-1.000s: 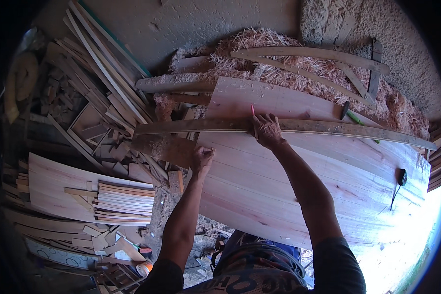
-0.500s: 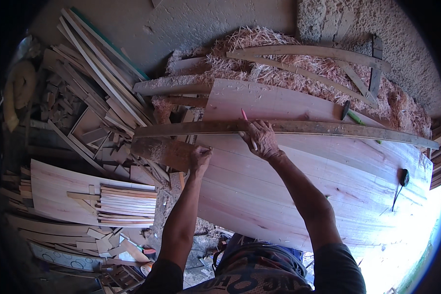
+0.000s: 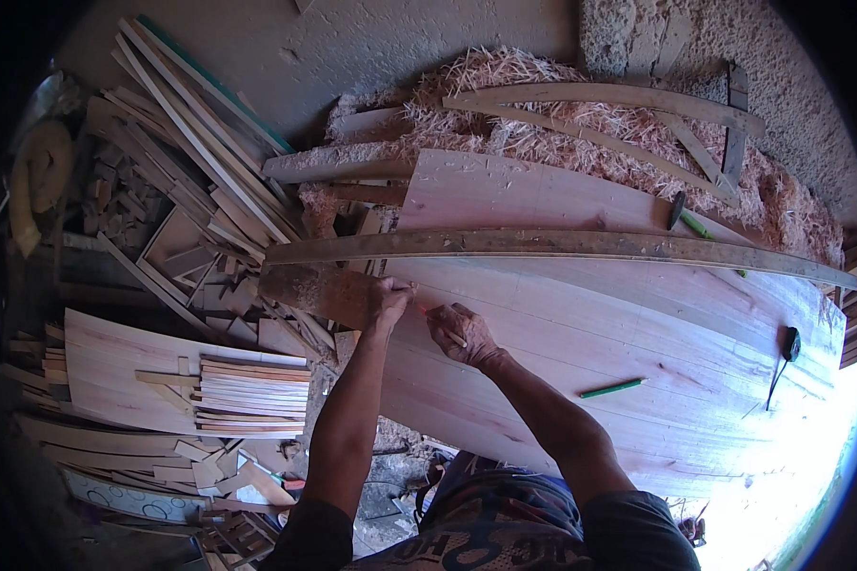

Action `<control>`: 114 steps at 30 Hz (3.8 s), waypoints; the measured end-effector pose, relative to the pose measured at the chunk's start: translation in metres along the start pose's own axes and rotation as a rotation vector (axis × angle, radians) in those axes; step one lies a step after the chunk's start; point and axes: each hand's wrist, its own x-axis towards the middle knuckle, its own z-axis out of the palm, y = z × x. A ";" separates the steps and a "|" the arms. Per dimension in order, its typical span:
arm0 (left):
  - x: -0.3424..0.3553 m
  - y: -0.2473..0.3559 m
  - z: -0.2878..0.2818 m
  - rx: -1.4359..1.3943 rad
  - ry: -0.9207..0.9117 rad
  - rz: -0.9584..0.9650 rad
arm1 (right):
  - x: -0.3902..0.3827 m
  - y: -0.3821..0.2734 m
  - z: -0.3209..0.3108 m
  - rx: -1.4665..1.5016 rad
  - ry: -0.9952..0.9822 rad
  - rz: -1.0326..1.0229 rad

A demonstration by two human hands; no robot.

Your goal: The person marks a wooden board with a pencil and ruler, prepares electrical connections on the floor, and uses a handheld router to cut a groove into the wood along a guide.

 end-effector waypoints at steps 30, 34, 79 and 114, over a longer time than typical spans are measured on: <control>0.010 -0.024 0.001 0.046 -0.010 0.046 | 0.008 0.000 0.011 -0.100 -0.071 -0.019; 0.011 -0.032 0.004 0.013 -0.011 0.048 | 0.007 -0.003 0.008 -0.070 -0.050 -0.030; 0.006 -0.034 0.004 0.227 0.141 0.234 | -0.044 -0.028 -0.033 0.269 0.080 0.323; -0.049 -0.081 -0.023 0.137 0.136 0.375 | -0.222 -0.115 -0.083 0.292 0.258 0.477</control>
